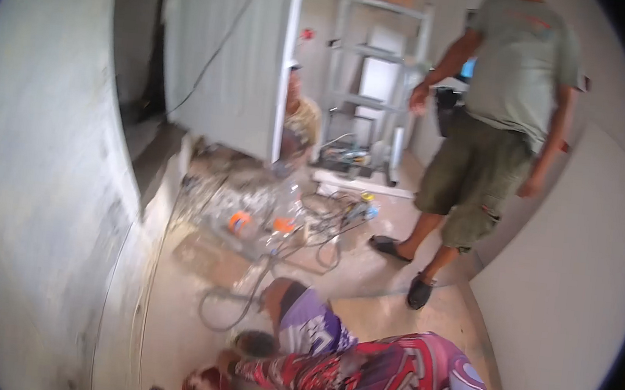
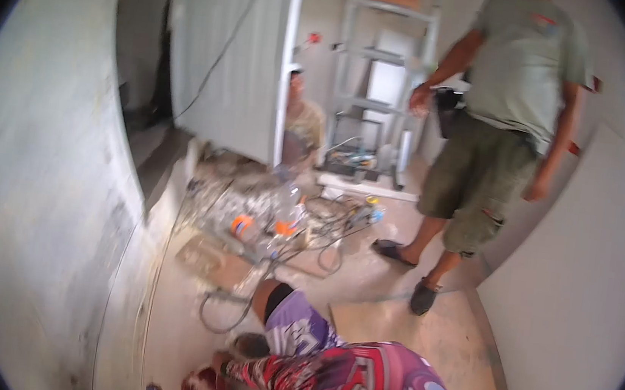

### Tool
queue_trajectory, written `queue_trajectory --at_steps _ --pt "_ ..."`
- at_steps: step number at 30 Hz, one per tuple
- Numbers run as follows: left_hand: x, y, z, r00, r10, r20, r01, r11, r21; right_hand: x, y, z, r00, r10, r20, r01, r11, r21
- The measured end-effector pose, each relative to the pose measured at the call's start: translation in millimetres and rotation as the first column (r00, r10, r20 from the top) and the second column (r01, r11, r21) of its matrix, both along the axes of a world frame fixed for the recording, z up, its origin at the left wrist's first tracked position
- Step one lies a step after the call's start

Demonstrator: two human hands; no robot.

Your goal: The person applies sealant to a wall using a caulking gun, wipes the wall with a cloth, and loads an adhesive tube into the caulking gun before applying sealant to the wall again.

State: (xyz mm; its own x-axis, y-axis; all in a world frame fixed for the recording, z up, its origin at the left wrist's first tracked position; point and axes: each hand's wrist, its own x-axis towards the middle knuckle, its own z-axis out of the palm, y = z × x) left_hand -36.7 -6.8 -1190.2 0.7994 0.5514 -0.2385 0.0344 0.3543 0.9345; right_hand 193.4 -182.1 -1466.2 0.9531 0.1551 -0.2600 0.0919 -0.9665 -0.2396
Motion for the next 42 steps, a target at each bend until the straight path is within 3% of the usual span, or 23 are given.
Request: queue_trajectory --at_steps 4,6,9,11,12,13,14,15,17,20,21,24,25,26,27,31,32,33,36,37,40,42 --pt "-71.8 11.6 -15.4 0.983 0.178 -0.048 -0.18 0.983 -0.03 -18.4 26.2 -4.4 0.997 0.074 0.034 -0.07 0.993 -0.096" --pt "-101.1 1.6 -25.0 0.971 0.236 -0.036 -0.238 0.969 -0.065 -8.1 23.1 -100.0 0.987 -0.09 0.131 0.055 0.966 0.251" --pt "-136.0 -2.7 -52.6 0.969 0.243 -0.047 -0.248 0.958 -0.143 -15.6 31.3 -69.2 0.943 -0.306 -0.133 0.324 0.747 0.581" --pt "-154.0 2.6 -75.4 0.974 0.203 -0.103 -0.221 0.949 -0.223 -12.9 33.2 -83.2 0.911 -0.273 -0.31 0.413 0.566 0.714" --pt "-159.2 0.5 -72.6 0.969 0.225 -0.107 -0.239 0.959 -0.154 -5.6 34.5 -105.6 0.885 -0.246 -0.395 0.465 0.462 0.755" --pt "-160.9 -4.0 -65.4 0.963 0.244 -0.114 -0.254 0.964 -0.085 -1.1 39.0 -135.4 0.816 -0.277 -0.507 0.577 0.35 0.738" --pt "-157.8 -9.9 -56.7 0.958 0.262 -0.118 -0.265 0.964 -0.017 -6.7 36.5 -104.2 0.742 -0.234 -0.628 0.67 0.236 0.704" --pt "-150.8 -17.6 -31.1 0.949 0.294 -0.115 -0.307 0.945 -0.114 -12.7 33.8 -70.8 0.649 -0.187 -0.737 0.76 0.121 0.638" --pt "-143.4 -28.1 0.1 0.934 0.312 -0.173 -0.337 0.931 -0.141 -23.5 27.1 -26.9 0.413 -0.104 -0.905 0.908 -0.031 0.418" --pt "-134.3 -35.8 33.7 0.948 0.255 -0.192 -0.288 0.943 -0.167 -29.7 20.2 -83.0 0.301 0.036 -0.953 0.929 -0.239 0.284" --pt "-130.7 -39.6 38.3 0.949 0.236 -0.208 -0.273 0.947 -0.172 -35.0 14.6 -76.0 0.188 0.111 -0.976 0.95 -0.272 0.152" --pt "-154.3 -38.4 4.6 0.947 0.15 -0.283 -0.18 0.98 -0.081 -54.4 6.9 -92.5 0.15 0.326 -0.933 0.944 -0.328 0.038" --pt "-145.6 -43.6 10.3 0.928 0.246 -0.278 -0.305 0.933 -0.192 -59.0 3.6 -103.3 0.157 0.34 -0.927 0.934 -0.357 0.027" --pt "-144.2 -44.4 13.2 0.939 0.187 -0.288 -0.215 0.974 -0.066 -63.8 0.3 -113.8 0.163 0.354 -0.921 0.923 -0.385 0.016" --pt "-145.5 -45.4 10.2 0.946 0.205 -0.253 -0.255 0.949 -0.183 -66.2 -0.5 -118.6 0.155 0.373 -0.915 0.919 -0.395 -0.006" --pt "-134.1 -46.0 21.3 0.946 0.109 -0.304 -0.148 0.983 -0.106 -53.0 10.8 -85.0 0.077 0.281 -0.957 0.98 -0.199 0.02" --pt "-130.5 -46.1 20.1 0.949 0.111 -0.295 -0.145 0.985 -0.095 -44.0 5.4 -78.0 0.105 0.48 -0.871 0.995 -0.05 0.092" --pt "-128.5 -46.1 17.5 0.954 0.101 -0.282 -0.139 0.983 -0.119 -42.6 10.1 -70.7 0.118 0.274 -0.954 0.993 -0.039 0.111" --pt "-121.6 -47.7 11.6 0.956 0.058 -0.286 -0.097 0.988 -0.122 -40.0 10.9 -44.3 0.106 0.345 -0.933 0.992 0.032 0.125" --pt "-120.5 -48.1 8.7 0.954 0.041 -0.295 -0.077 0.991 -0.111 -41.5 10.5 -26.1 0.071 0.354 -0.933 0.997 -0.012 0.072" --pt "-110.9 -53.6 -0.3 0.946 0.045 -0.322 -0.073 0.994 -0.076 -40.6 7.8 -38.9 0.049 0.368 -0.929 0.986 0.132 0.104" --pt "-104.1 -56.5 -7.0 0.948 0.034 -0.317 -0.056 0.997 -0.059 -44.7 8.3 -48.9 0.106 0.311 -0.944 0.951 0.246 0.188"
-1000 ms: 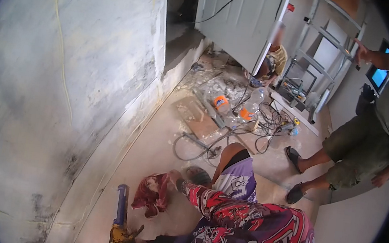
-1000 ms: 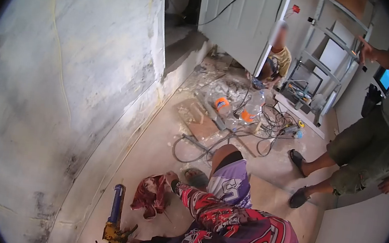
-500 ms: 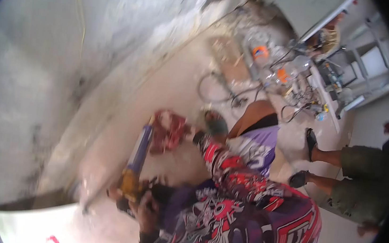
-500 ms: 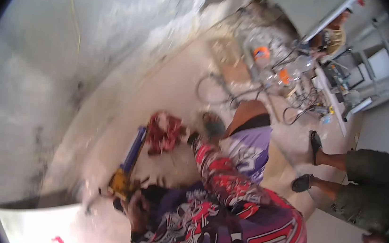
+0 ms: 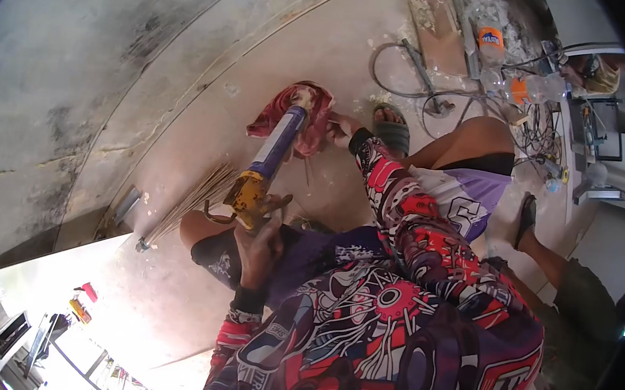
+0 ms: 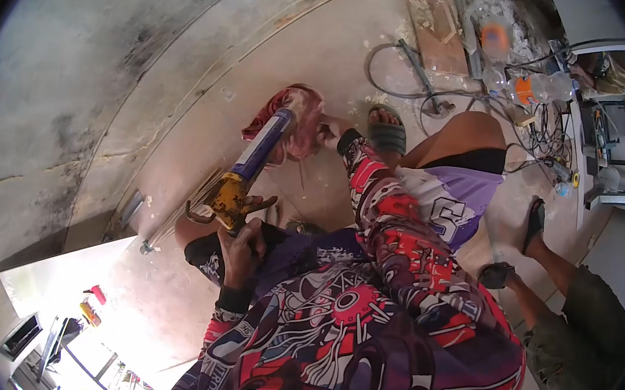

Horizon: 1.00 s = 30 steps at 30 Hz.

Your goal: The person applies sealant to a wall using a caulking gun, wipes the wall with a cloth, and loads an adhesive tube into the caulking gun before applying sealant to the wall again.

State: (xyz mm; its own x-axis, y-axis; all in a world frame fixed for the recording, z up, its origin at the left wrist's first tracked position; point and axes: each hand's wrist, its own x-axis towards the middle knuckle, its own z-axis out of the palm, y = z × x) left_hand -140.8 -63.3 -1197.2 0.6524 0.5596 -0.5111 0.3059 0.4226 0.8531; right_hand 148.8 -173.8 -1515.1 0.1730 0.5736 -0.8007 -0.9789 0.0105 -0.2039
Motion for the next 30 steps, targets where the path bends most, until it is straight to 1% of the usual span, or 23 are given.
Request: queue_trajectory --at_steps 1,4,7,10,13,16,18,19,20,21,22,25,26,27,28,29,30 --pt "5.3 -1.8 -3.5 1.0 -0.011 0.006 0.011 1.0 0.008 0.6 -0.3 -4.0 0.997 0.052 0.053 -0.05 0.998 -0.037" --pt "16.5 -4.8 -10.4 1.0 -0.001 0.004 0.001 1.0 -0.024 -9.5 9.0 22.0 0.989 0.034 0.145 0.008 0.96 -0.281" --pt "18.1 -2.0 -17.0 1.0 -0.014 -0.001 0.014 0.996 -0.085 -8.3 6.2 8.6 0.988 0.035 0.15 0.004 0.967 -0.254" --pt "22.1 0.0 -15.6 1.0 -0.017 0.004 0.017 0.996 -0.089 -8.0 10.1 -24.8 0.991 0.028 0.129 0.004 0.969 -0.245" --pt "21.4 -0.3 -23.0 0.999 -0.041 -0.023 0.038 0.994 -0.098 -11.1 14.9 -13.3 0.995 0.011 0.101 0.009 0.981 -0.193" --pt "25.5 -2.5 -16.9 0.992 -0.111 -0.051 0.108 0.991 -0.074 -12.9 13.8 -33.5 0.999 -0.039 0.029 0.039 0.999 -0.016" --pt "19.6 -3.3 -27.4 0.974 -0.196 -0.111 0.194 0.981 -0.026 -12.0 15.7 -9.7 0.995 -0.087 -0.045 0.088 0.996 0.033" --pt "17.4 -3.2 -31.4 0.961 -0.236 -0.144 0.238 0.971 -0.005 -12.4 15.3 -8.0 0.991 -0.108 -0.083 0.113 0.992 0.056" --pt "17.0 -2.8 -36.9 0.941 -0.305 -0.15 0.329 0.928 0.176 -10.2 17.7 -6.8 0.982 -0.139 -0.124 0.15 0.986 0.079" --pt "18.4 -2.6 -40.5 0.915 -0.366 -0.17 0.403 0.846 0.35 -7.3 18.3 -21.9 0.972 -0.166 -0.166 0.184 0.978 0.099" --pt "17.3 -2.6 -41.4 0.884 -0.421 -0.204 0.463 0.728 0.506 -8.7 18.3 -31.2 0.959 -0.191 -0.211 0.219 0.969 0.118" --pt "18.2 -6.1 -36.1 0.848 -0.493 -0.196 0.499 0.615 0.611 -9.1 16.9 19.6 0.953 -0.177 -0.248 0.237 0.941 0.24" --pt "16.7 -6.6 -34.3 0.832 -0.513 -0.211 0.521 0.59 0.617 -7.1 14.4 2.1 0.999 -0.037 0.012 0.031 0.947 0.318" --pt "14.3 -5.8 -32.6 0.815 -0.532 -0.228 0.542 0.564 0.623 -3.9 14.2 -23.0 0.956 0.092 0.277 -0.188 0.921 0.34" --pt "11.8 -4.4 -30.8 0.798 -0.55 -0.246 0.563 0.536 0.629 -5.0 11.3 -44.8 0.854 0.202 0.479 -0.357 0.898 0.257" --pt "10.8 -2.9 -29.0 0.786 -0.564 -0.253 0.576 0.52 0.631 -6.3 11.2 -51.8 0.698 0.297 0.651 -0.493 0.859 0.137" --pt "10.5 -1.0 -26.7 0.775 -0.577 -0.26 0.588 0.504 0.633 -5.2 13.7 -45.4 0.511 0.377 0.772 -0.576 0.817 -0.017"
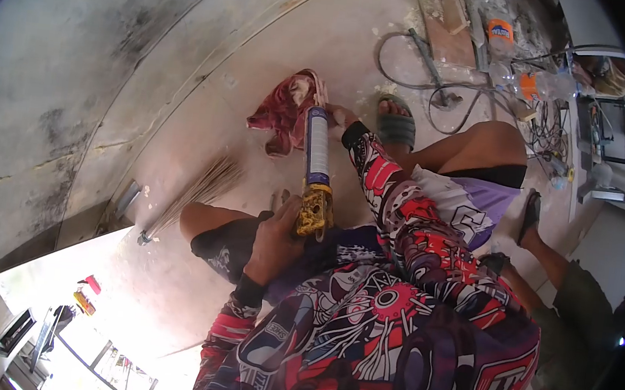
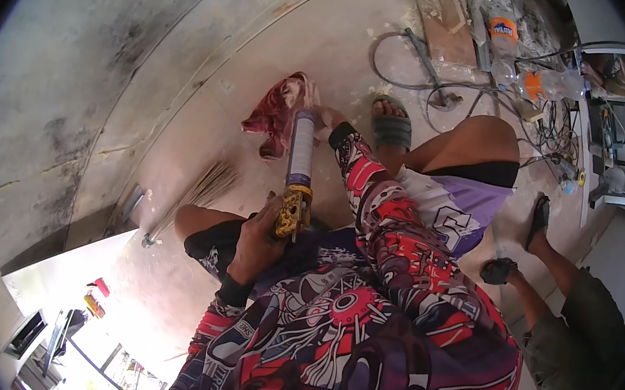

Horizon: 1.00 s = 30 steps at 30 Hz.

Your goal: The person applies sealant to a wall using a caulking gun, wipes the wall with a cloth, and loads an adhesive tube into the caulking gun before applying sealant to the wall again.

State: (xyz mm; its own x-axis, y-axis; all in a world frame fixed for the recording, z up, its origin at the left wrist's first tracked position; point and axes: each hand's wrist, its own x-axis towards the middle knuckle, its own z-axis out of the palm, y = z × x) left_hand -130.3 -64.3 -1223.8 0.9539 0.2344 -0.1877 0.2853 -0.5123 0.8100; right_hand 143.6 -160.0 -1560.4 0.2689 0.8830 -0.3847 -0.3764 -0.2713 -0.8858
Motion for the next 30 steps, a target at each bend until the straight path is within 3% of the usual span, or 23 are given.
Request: queue_trajectory --at_steps 3,6,14,16,19,22,24,26,28,30 --pt "0.5 5.8 13.7 0.989 -0.105 -0.106 0.114 0.991 0.074 2.0 4.6 13.5 0.93 0.109 0.352 -0.07 0.99 -0.12" --pt "5.3 9.8 24.4 0.961 -0.194 -0.197 0.226 0.961 0.159 2.9 5.6 18.5 0.818 0.179 0.546 -0.066 0.973 -0.221" --pt "3.0 20.9 29.8 0.949 -0.253 -0.187 0.282 0.947 0.152 -3.1 8.9 12.5 0.583 0.355 0.731 0.023 0.892 -0.452" --pt "2.2 21.3 32.2 0.949 -0.244 -0.198 0.275 0.951 0.142 -5.7 10.8 -4.9 0.537 0.411 0.736 0.067 0.85 -0.523" --pt "-2.0 21.3 37.5 0.945 -0.221 -0.241 0.257 0.957 0.131 -5.2 -0.6 -89.0 0.45 0.238 0.861 0.221 0.904 -0.366" --pt "-2.1 23.8 42.1 0.967 -0.171 -0.189 0.186 0.98 0.064 -3.5 17.7 13.0 0.421 0.55 0.722 0.055 0.779 -0.625" --pt "-3.4 25.6 41.1 0.977 -0.143 -0.159 0.15 0.988 0.03 -8.4 25.6 -28.6 0.499 0.406 0.766 0.255 0.776 -0.577" --pt "-5.1 23.7 41.2 0.99 -0.057 -0.129 0.049 0.997 -0.064 -8.0 28.2 -40.3 0.467 0.404 0.787 0.297 0.767 -0.569" --pt "-5.6 19.5 41.2 0.99 0.086 -0.112 -0.109 0.97 -0.215 -8.3 26.9 -18.0 0.367 0.493 0.789 0.243 0.768 -0.593" --pt "-2.5 22.5 56.2 0.955 0.18 -0.236 -0.239 0.938 -0.253 -7.0 31.2 0.4 0.337 0.485 0.807 0.295 0.76 -0.579"
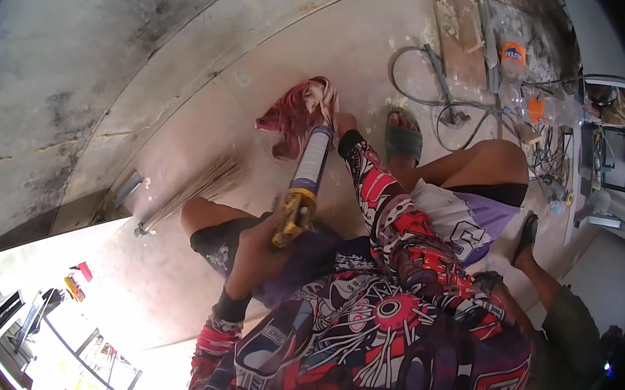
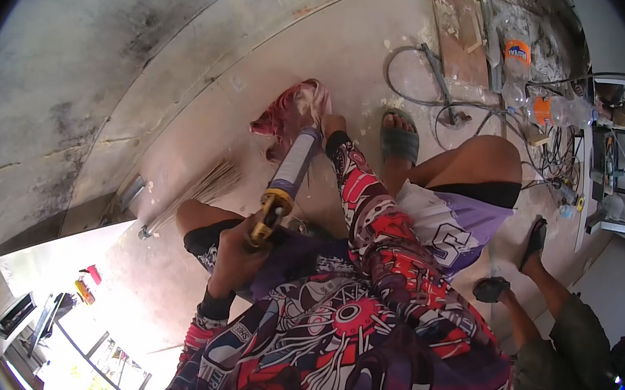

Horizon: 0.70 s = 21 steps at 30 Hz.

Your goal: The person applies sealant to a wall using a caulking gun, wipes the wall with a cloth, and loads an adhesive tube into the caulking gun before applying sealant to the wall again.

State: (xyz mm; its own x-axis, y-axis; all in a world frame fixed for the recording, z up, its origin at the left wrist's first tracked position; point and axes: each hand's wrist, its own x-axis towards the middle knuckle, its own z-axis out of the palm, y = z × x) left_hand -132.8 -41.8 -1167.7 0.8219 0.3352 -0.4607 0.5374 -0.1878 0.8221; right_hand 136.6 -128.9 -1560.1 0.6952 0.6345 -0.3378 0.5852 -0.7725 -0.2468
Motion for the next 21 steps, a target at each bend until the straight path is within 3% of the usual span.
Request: queue_trajectory --at_steps 1,4,6,7,8,9,10,13,16,19,21 --pt "-1.4 0.9 6.0 0.997 0.05 -0.063 -0.052 0.998 -0.03 -0.1 1.8 4.4 0.998 -0.051 0.023 0.05 0.999 0.013" --pt "-16.3 -1.0 0.0 0.963 0.269 -0.025 -0.27 0.954 -0.133 13.2 -14.6 21.4 0.994 0.064 -0.088 -0.05 0.987 0.152" --pt "-25.8 5.4 -5.2 0.91 0.365 -0.195 -0.406 0.88 -0.248 15.1 -20.4 29.2 0.936 -0.067 -0.347 0.209 0.897 0.389" --pt "-29.9 9.2 -6.4 0.872 0.398 -0.284 -0.474 0.83 -0.294 14.7 -19.4 32.4 0.775 -0.114 -0.621 0.453 0.785 0.422" --pt "-29.4 12.3 -7.8 0.864 0.44 -0.246 -0.503 0.79 -0.351 14.5 -19.8 28.9 0.548 -0.122 -0.828 0.692 0.622 0.367" --pt "-27.0 15.7 -9.9 0.851 0.482 -0.207 -0.523 0.747 -0.41 15.8 -16.9 24.7 0.117 -0.012 -0.993 0.907 0.409 0.102" --pt "-26.5 17.7 -10.7 0.833 0.523 -0.177 -0.539 0.7 -0.468 14.2 -16.7 20.3 -0.309 0.195 -0.931 0.936 0.234 -0.262" --pt "-21.2 21.9 -1.0 0.788 0.597 -0.15 -0.566 0.607 -0.557 12.6 -17.6 63.3 -0.389 0.084 -0.917 0.91 0.192 -0.368" --pt "-30.5 27.1 -6.6 0.77 0.62 -0.151 -0.557 0.538 -0.633 11.9 -20.9 43.7 -0.278 0.165 -0.946 0.958 0.111 -0.263" --pt "-36.6 27.8 -7.7 0.752 0.643 -0.146 -0.55 0.49 -0.676 14.7 -23.3 57.5 -0.317 0.08 -0.945 0.947 0.082 -0.311" --pt "-29.0 24.4 1.2 0.688 0.716 -0.117 -0.581 0.447 -0.68 18.6 -25.2 49.6 -0.364 0.124 -0.923 0.931 0.064 -0.359"
